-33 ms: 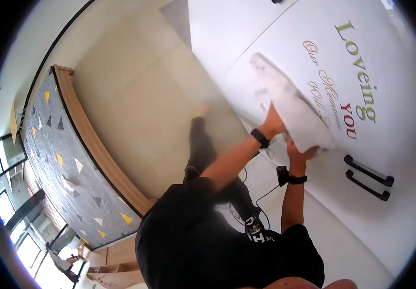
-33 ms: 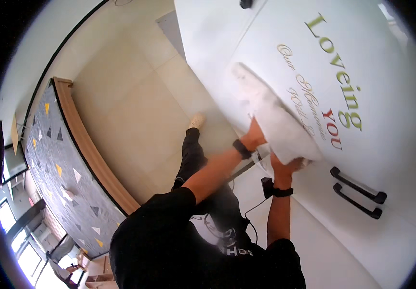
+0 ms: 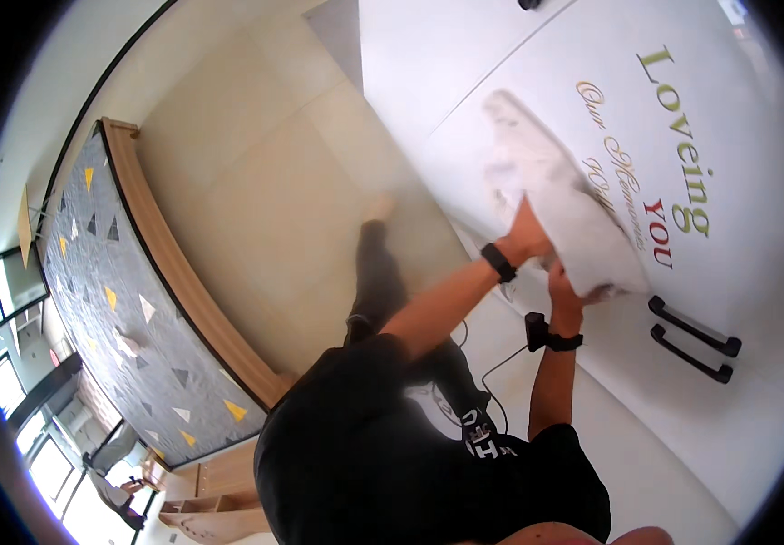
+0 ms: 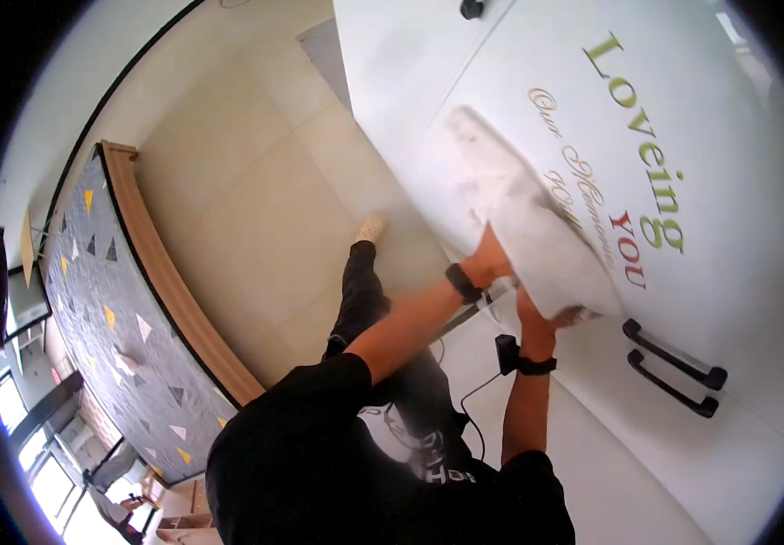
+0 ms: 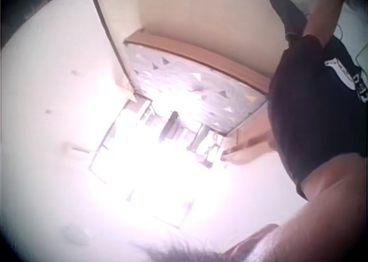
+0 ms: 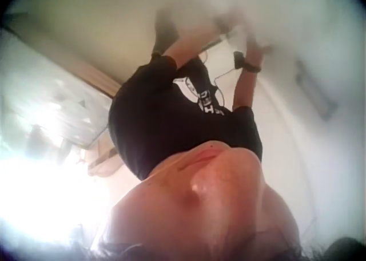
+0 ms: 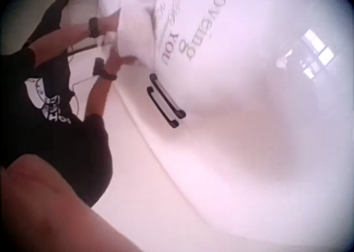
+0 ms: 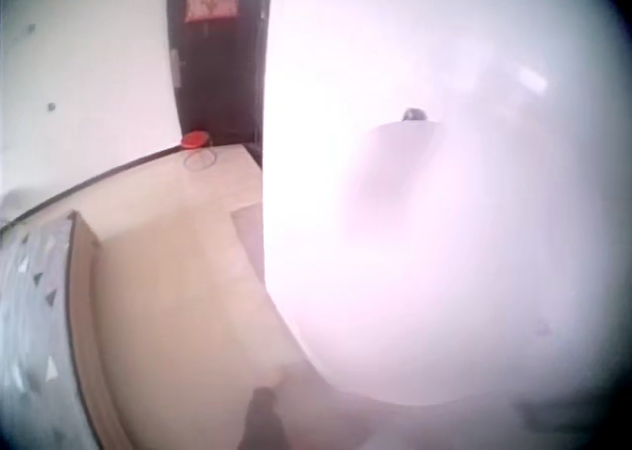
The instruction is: The person wipes the front surface, handles, and side edges of a white glossy closet using a white cloth.
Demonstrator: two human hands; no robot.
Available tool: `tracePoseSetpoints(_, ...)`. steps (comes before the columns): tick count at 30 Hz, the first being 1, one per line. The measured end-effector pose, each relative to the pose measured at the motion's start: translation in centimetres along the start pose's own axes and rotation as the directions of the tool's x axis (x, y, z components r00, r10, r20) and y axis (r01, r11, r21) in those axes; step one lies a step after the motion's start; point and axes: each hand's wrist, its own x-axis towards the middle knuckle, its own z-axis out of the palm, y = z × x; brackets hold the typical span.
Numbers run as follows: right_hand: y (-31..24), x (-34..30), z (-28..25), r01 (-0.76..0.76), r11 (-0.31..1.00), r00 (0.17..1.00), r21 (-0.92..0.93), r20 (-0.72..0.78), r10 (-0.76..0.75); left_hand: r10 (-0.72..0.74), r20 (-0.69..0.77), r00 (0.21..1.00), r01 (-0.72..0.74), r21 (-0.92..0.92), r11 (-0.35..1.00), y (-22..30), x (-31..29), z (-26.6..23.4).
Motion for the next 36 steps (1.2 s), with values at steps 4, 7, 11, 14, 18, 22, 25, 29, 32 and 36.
tracePoseSetpoints(4,-2.7,4.2,-4.0,0.075,0.997,0.996,-0.018,-0.056,-0.076,0.225,-0.317,0.922,-0.252,-0.049,0.966,7.1,3.5,0.5)
tracePoseSetpoints(7,-2.1,4.7,-3.0,0.155,0.946,0.978,-0.286,-0.090,-0.188,0.386,-0.270,0.882,-0.358,0.148,0.922,7.5,3.7,-1.2)
tracePoseSetpoints(11,-0.7,2.1,0.7,0.378,0.898,0.925,-0.226,0.054,-0.375,-0.174,-0.155,0.973,0.133,-0.246,0.960,-2.0,0.7,-0.9)
tracePoseSetpoints(14,0.5,0.3,3.0,0.075,0.991,0.926,-0.113,0.376,-0.027,-0.168,-0.169,0.971,0.130,-0.213,0.968,-4.8,-0.5,-1.8)
tracePoseSetpoints(18,0.1,1.1,6.0,0.179,0.974,0.933,-0.141,0.338,-0.123,-0.175,-0.210,0.962,0.149,-0.134,0.980,-6.4,-0.2,-4.6)
tracePoseSetpoints(22,-2.4,4.7,6.3,0.306,0.945,0.907,-0.119,0.338,-0.251,-0.058,-0.292,0.955,0.056,-0.016,0.998,-5.9,3.1,-7.4)
tracePoseSetpoints(25,-4.9,8.0,6.6,0.322,0.940,0.914,-0.115,0.297,-0.276,0.069,-0.395,0.916,-0.107,-0.075,0.991,-3.6,7.6,-10.3)
tracePoseSetpoints(29,-7.4,12.0,7.4,0.338,0.934,0.936,-0.112,0.140,-0.322,0.047,-0.298,0.953,-0.116,-0.221,0.968,-3.0,11.8,-12.2)
tracePoseSetpoints(32,-7.6,13.0,10.4,0.358,0.929,0.925,-0.090,0.166,-0.341,0.080,-0.238,0.968,-0.122,-0.167,0.978,-5.0,12.2,-14.1)
tracePoseSetpoints(36,-9.7,12.5,14.0,0.253,0.967,0.892,-0.037,0.396,-0.218,-0.040,-0.168,0.985,0.006,-0.196,0.981,-10.7,10.1,-17.4)
